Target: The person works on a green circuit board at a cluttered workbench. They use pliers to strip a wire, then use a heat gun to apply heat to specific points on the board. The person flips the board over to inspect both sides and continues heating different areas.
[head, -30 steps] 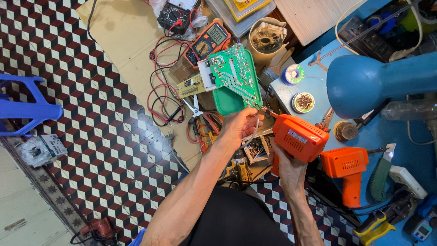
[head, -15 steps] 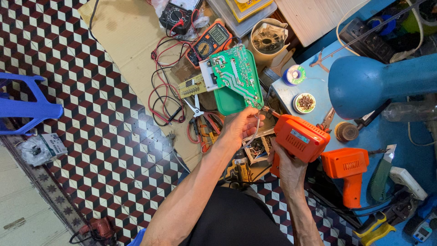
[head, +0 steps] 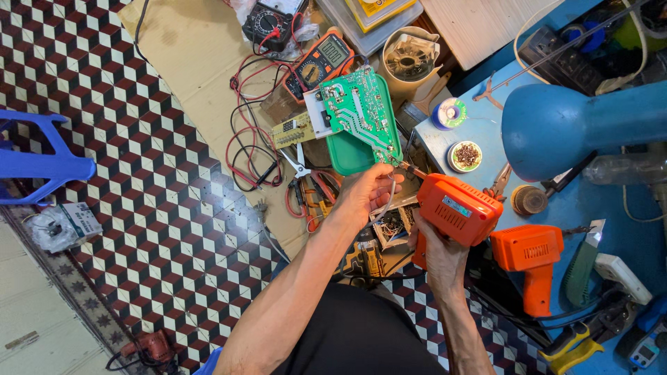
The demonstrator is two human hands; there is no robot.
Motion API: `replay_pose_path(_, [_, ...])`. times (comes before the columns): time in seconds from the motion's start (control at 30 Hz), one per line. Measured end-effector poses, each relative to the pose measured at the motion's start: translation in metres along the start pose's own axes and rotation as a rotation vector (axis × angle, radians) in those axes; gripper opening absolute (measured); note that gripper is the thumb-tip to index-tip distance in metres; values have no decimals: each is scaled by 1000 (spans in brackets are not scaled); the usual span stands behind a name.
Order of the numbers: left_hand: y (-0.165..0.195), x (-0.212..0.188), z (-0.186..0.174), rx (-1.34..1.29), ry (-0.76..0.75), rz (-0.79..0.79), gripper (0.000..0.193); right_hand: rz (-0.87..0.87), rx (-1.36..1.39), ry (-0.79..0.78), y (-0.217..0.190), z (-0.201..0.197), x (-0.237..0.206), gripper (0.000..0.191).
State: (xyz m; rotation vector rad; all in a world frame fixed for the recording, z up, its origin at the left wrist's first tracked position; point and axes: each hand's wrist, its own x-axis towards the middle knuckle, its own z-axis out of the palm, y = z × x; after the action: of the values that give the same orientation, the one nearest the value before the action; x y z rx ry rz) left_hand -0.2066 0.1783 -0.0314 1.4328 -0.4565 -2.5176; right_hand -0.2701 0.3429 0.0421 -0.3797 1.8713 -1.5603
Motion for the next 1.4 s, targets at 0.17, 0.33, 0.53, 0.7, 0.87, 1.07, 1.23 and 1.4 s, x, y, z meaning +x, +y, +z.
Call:
replay_pose_path(0.17, [-1,-1,-2,10,-6,12,35,5,-39,7,-1,0,1,15])
replay_pose_path(0.33, [2,-2,-2,-7,-16,-9,34,-20,-57,-3,0,-2,2,15])
replay_pose_path(0.53, [4,-3,-1,-22,-8,-27,32,-28,-55,-10,2,-2,3,15])
replay_pose_path(0.7, [4,-2,-2,-32,-15,-24,33,-9,-60,4,4,-1,2,16])
replay_pose_path(0.87, [3,-2,-3,-36,-17,-31,32,-10,-26,9,3,0,2,15])
replay_pose_path(1.07, [3,-2,-2,-38,-14,-32,32,-2,-14,14,-1,1,0,14])
replay_pose_path(1.23, [4,-2,-1,-42,-17,-37,33,-14,-34,12,-4,1,1,13])
replay_pose_path(1.4, [5,-5,0,-47,-17,-45,34,-8,-41,13,-6,1,0,13])
